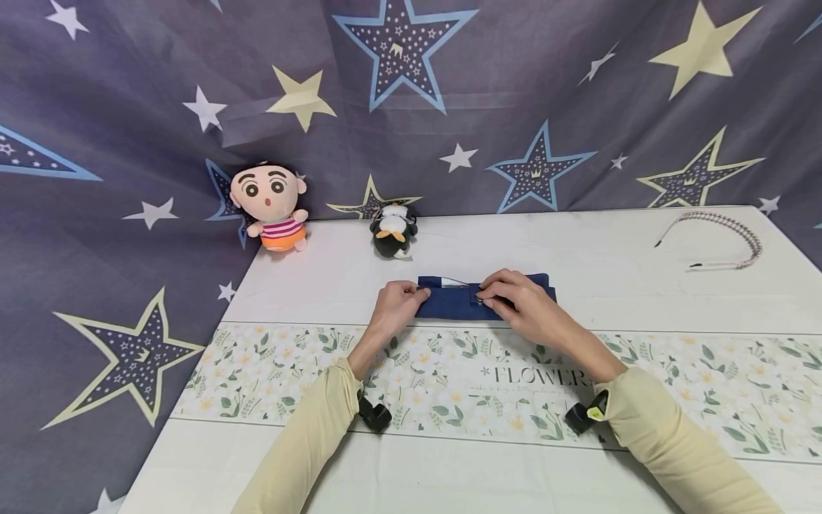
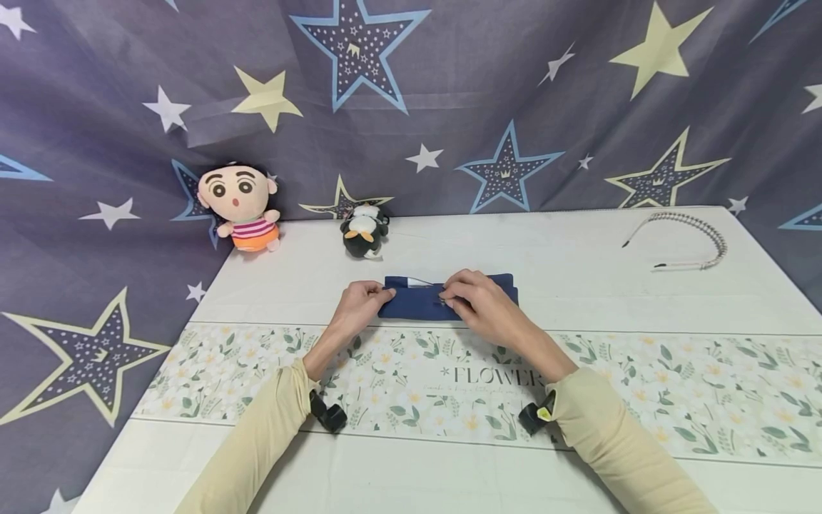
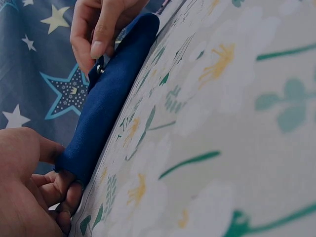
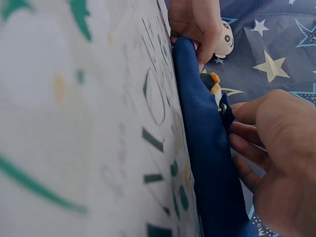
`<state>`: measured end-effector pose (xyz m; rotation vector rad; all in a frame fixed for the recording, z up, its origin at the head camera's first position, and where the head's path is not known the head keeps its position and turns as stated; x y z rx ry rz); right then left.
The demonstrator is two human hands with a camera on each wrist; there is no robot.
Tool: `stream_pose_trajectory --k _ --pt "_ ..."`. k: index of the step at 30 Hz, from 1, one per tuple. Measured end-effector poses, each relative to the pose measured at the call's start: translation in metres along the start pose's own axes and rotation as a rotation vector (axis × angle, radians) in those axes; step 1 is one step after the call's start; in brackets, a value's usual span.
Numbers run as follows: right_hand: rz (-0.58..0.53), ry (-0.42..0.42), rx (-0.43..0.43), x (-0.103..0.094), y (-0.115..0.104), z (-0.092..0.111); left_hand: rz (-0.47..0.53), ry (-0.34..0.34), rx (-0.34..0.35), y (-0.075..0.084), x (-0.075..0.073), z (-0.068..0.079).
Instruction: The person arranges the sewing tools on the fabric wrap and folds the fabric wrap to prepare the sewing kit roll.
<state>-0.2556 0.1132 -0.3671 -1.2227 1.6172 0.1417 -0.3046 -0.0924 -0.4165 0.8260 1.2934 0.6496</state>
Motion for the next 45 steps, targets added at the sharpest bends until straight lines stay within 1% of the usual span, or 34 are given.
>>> stream_pose_trajectory --k 4,8,13,16,22,25,31,33,37,40,45 --pt "0.02 -0.009 -0.031 0.0 -0.002 0.0 0.001 -0.002 0.005 0.0 0.0 0.0" --pt "0.102 -0.036 -0.097 0.001 -0.009 0.001 -0.006 -0.006 0.006 0.0 0.0 0.0" --pt "0.293 -0.113 -0.176 0.005 -0.021 0.004 0.001 -0.023 0.003 0.0 0.001 -0.001" --pt "0.421 -0.162 -0.199 0.01 -0.027 0.005 0.009 -0.034 -0.003 0.0 0.001 0.0" --pt "0.674 -0.227 -0.23 0.02 -0.039 0.005 0.014 -0.033 -0.011 -0.001 0.0 0.0" --pt "0.761 -0.246 -0.231 0.025 -0.043 0.006 0.016 -0.033 -0.01 0.0 0.0 0.0" --pt "0.87 -0.263 -0.214 0.032 -0.047 0.008 0.02 -0.035 -0.005 0.0 0.0 0.001" --pt "0.893 -0.272 -0.208 0.034 -0.047 0.008 0.022 -0.041 -0.004 0.0 0.0 0.0" --pt "0.896 -0.278 -0.203 0.035 -0.046 0.009 0.024 -0.045 -0.002 0.0 0.0 0.0" --pt "0.826 -0.257 -0.199 0.032 -0.043 0.01 0.026 -0.044 -0.001 0.0 -0.001 0.0" --pt "0.627 -0.168 -0.195 0.021 -0.034 0.012 0.028 -0.047 0.003 0.0 -0.001 0.0"
Point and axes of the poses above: each hand's wrist, its own z-axis away from the middle knuckle, its own x-axis out of the palm, y = z × x, the point moved 9 cm from there along -z, towards the middle knuckle, and after that the axes turned 5 degrees about -y, right-handed, at the moved point
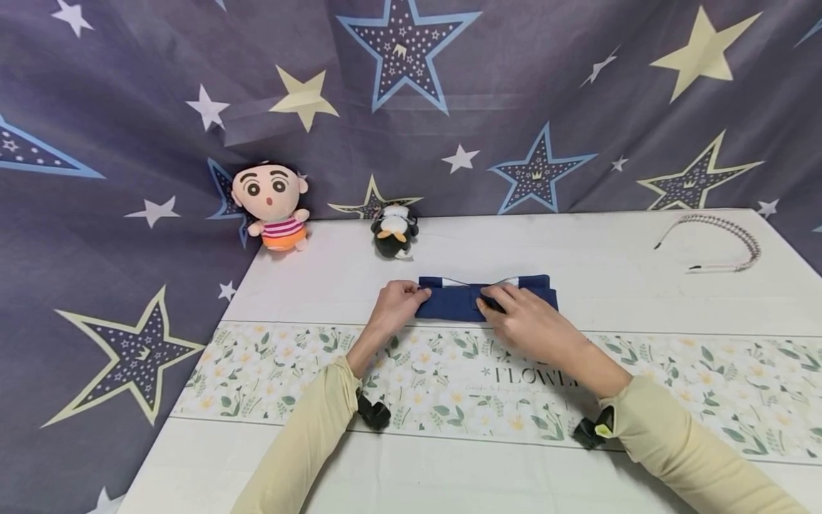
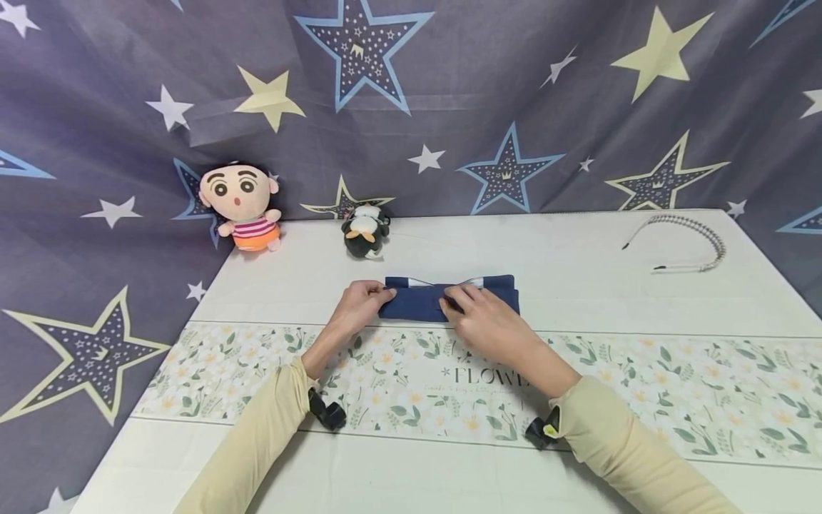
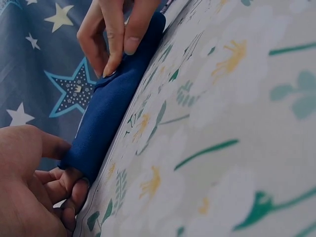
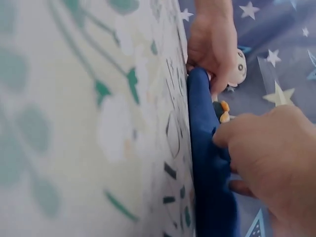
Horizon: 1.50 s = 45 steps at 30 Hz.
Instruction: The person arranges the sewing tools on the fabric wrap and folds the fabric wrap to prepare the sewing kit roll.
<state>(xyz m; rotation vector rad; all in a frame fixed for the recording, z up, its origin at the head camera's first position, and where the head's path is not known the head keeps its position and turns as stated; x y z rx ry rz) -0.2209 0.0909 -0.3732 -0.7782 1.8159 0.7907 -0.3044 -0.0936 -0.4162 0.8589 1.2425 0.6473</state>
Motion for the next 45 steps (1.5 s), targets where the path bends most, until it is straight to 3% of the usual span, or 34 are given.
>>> stream_pose_trajectory --k 6,12,15,18,22,25,30,35,45 --pt "-0.203 0.085 0.039 -0.003 0.012 0.008 -0.006 0.001 -0.001 -0.001 -0.001 0.002" --pt "-0.31 0.173 0.172 -0.01 0.032 0.029 -0.018 0.001 -0.039 -0.002 -0.004 0.009" --pt "-0.357 0.266 0.295 -0.017 0.047 0.048 -0.022 0.018 -0.055 -0.003 -0.008 0.014" --pt "-0.428 0.326 0.477 -0.019 0.064 0.067 -0.005 0.035 -0.048 -0.004 -0.011 0.019" --pt "-0.571 0.322 0.753 -0.011 0.081 0.091 0.008 0.048 0.009 -0.003 -0.012 0.026" --pt "-0.676 0.276 0.87 -0.001 0.086 0.101 0.012 0.049 0.064 -0.001 -0.011 0.028" --pt "-0.846 0.208 0.909 0.013 0.087 0.104 0.038 0.063 0.097 -0.002 -0.01 0.03" --pt "-0.965 0.202 0.93 0.021 0.087 0.104 0.051 0.078 0.127 -0.002 -0.008 0.029" --pt "-0.943 0.171 0.862 0.023 0.091 0.096 0.039 0.049 0.187 0.002 -0.004 0.026"
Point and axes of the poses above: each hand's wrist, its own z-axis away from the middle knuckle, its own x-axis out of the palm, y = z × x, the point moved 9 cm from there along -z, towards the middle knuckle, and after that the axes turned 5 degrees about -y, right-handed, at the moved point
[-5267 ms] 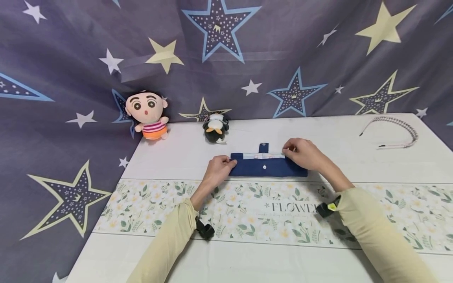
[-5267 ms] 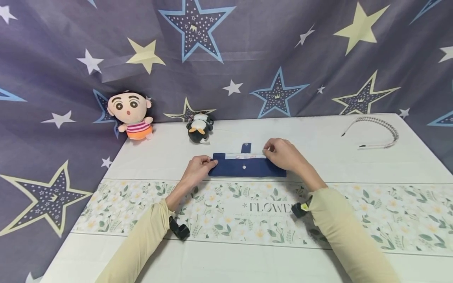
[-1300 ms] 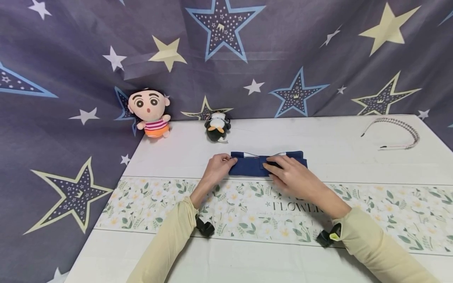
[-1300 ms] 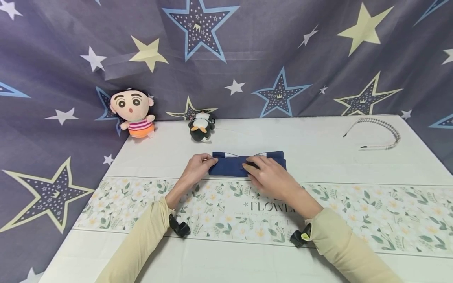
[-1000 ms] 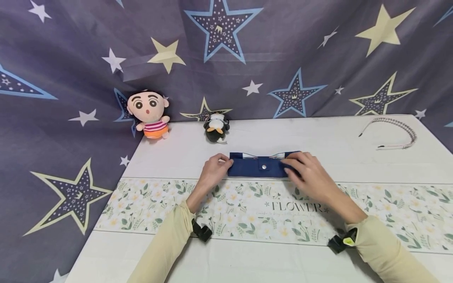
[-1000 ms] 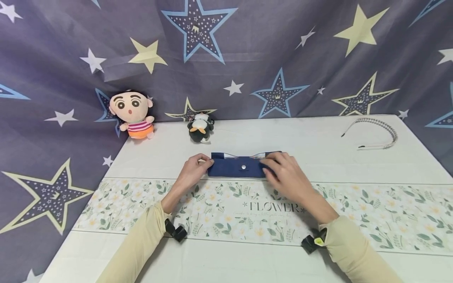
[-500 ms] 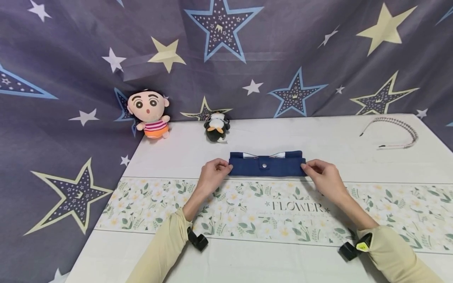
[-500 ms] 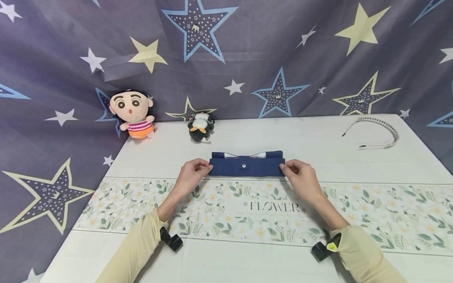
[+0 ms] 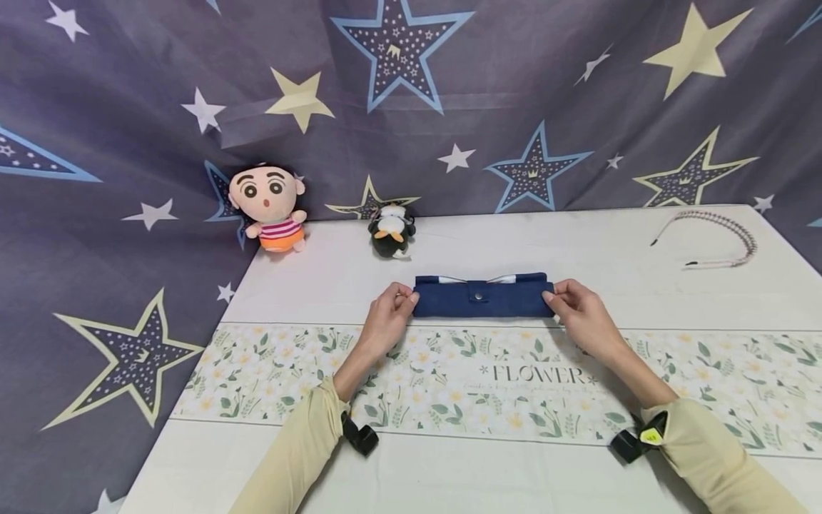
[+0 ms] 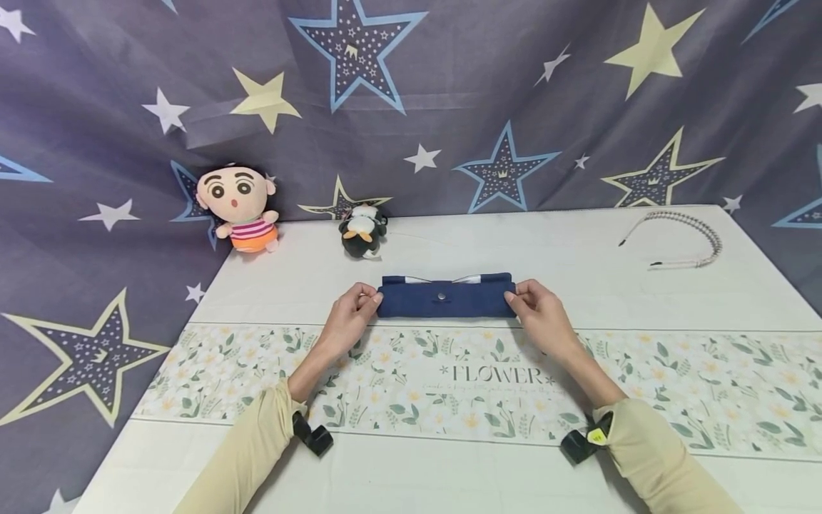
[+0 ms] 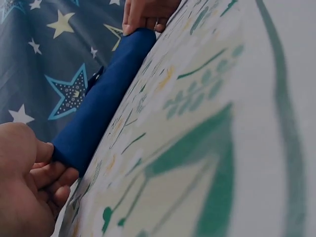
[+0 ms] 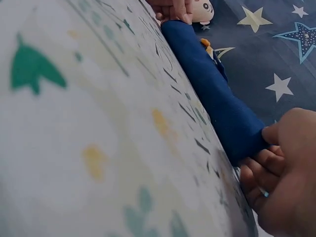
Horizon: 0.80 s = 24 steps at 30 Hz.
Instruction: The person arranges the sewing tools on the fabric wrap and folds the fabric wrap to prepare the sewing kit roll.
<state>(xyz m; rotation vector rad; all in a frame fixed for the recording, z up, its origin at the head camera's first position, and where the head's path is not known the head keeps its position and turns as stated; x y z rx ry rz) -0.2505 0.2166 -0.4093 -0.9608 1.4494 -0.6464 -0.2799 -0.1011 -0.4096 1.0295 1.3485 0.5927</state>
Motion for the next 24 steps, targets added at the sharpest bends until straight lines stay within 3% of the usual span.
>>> stream_pose_trajectory --k 7,17,24 --pt "0.063 0.035 -0.11 0.001 -0.007 -0.003 -0.029 -0.006 -0.02 -0.002 -0.001 -0.009" --pt "-0.076 0.003 -0.013 -0.001 0.005 -0.006 0.128 0.042 -0.071 -0.015 -0.005 -0.013" --pt "-0.006 0.041 -0.074 -0.005 -0.001 -0.011 0.073 0.06 -0.022 -0.009 -0.007 -0.02"
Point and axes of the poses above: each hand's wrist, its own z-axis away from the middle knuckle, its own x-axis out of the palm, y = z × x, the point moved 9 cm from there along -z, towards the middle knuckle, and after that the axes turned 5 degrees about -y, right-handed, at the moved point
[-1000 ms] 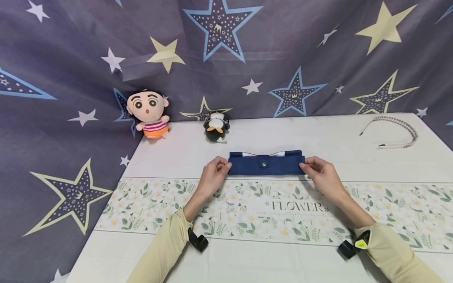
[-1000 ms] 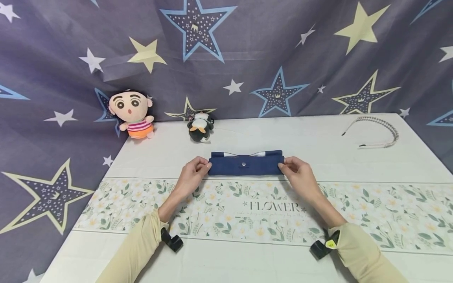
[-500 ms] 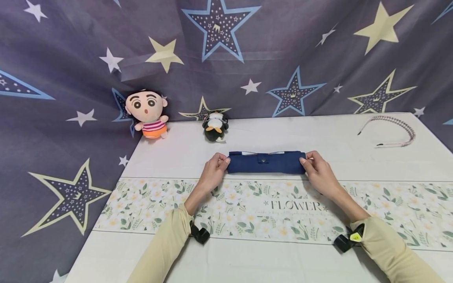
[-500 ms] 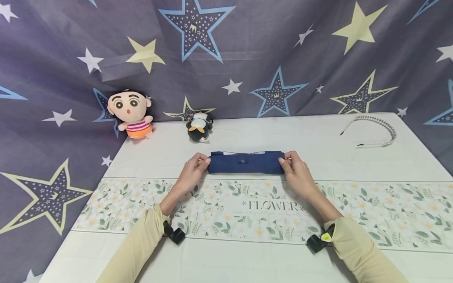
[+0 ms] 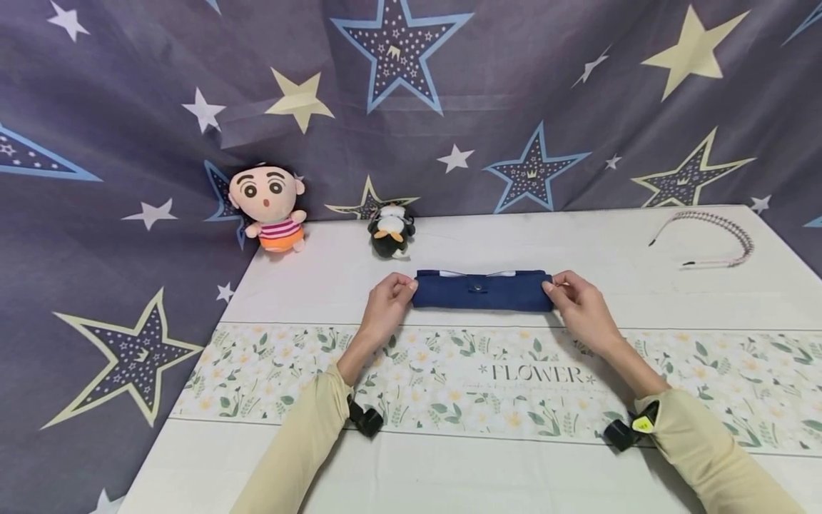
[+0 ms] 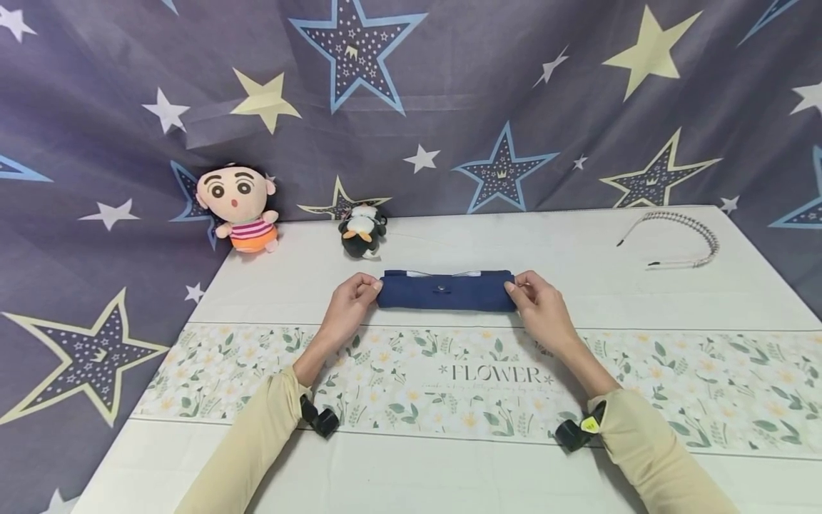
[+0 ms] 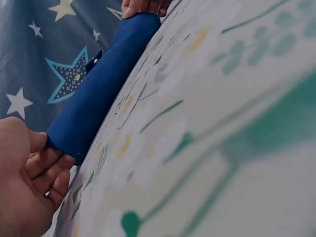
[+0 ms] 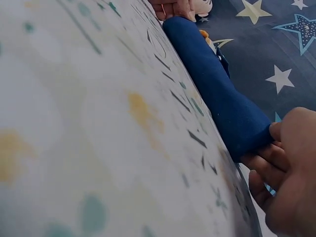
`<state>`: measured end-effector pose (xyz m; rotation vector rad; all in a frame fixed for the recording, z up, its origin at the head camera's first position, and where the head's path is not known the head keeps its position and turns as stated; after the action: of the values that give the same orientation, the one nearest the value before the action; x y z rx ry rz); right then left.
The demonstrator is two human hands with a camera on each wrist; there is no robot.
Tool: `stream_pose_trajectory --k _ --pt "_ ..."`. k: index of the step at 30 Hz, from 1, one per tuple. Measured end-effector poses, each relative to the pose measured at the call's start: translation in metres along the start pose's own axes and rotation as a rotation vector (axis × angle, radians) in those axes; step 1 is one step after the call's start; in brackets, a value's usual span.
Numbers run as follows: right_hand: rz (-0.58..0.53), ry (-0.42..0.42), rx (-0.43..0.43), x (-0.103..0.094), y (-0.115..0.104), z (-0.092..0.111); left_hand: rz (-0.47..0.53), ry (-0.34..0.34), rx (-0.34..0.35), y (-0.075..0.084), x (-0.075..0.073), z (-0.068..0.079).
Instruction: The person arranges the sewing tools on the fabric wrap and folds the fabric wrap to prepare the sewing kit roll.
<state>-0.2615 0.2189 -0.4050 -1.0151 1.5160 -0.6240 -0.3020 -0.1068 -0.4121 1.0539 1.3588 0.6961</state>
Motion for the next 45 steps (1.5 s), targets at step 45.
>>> stream_pose_trajectory --k 45 --pt "0.021 0.01 0.032 -0.013 0.008 -0.007 -0.06 0.054 -0.052 0.005 -0.006 -0.002"
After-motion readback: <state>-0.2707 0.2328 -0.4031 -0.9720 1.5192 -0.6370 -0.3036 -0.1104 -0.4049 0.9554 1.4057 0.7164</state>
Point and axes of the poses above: each hand's wrist, its own z-axis away from the middle knuckle, its own x-axis out of the palm, y = z × x, the point moved 9 cm from there along -z, towards the middle knuckle, and after that the axes turned 5 degrees about -y, right-handed, at the moved point
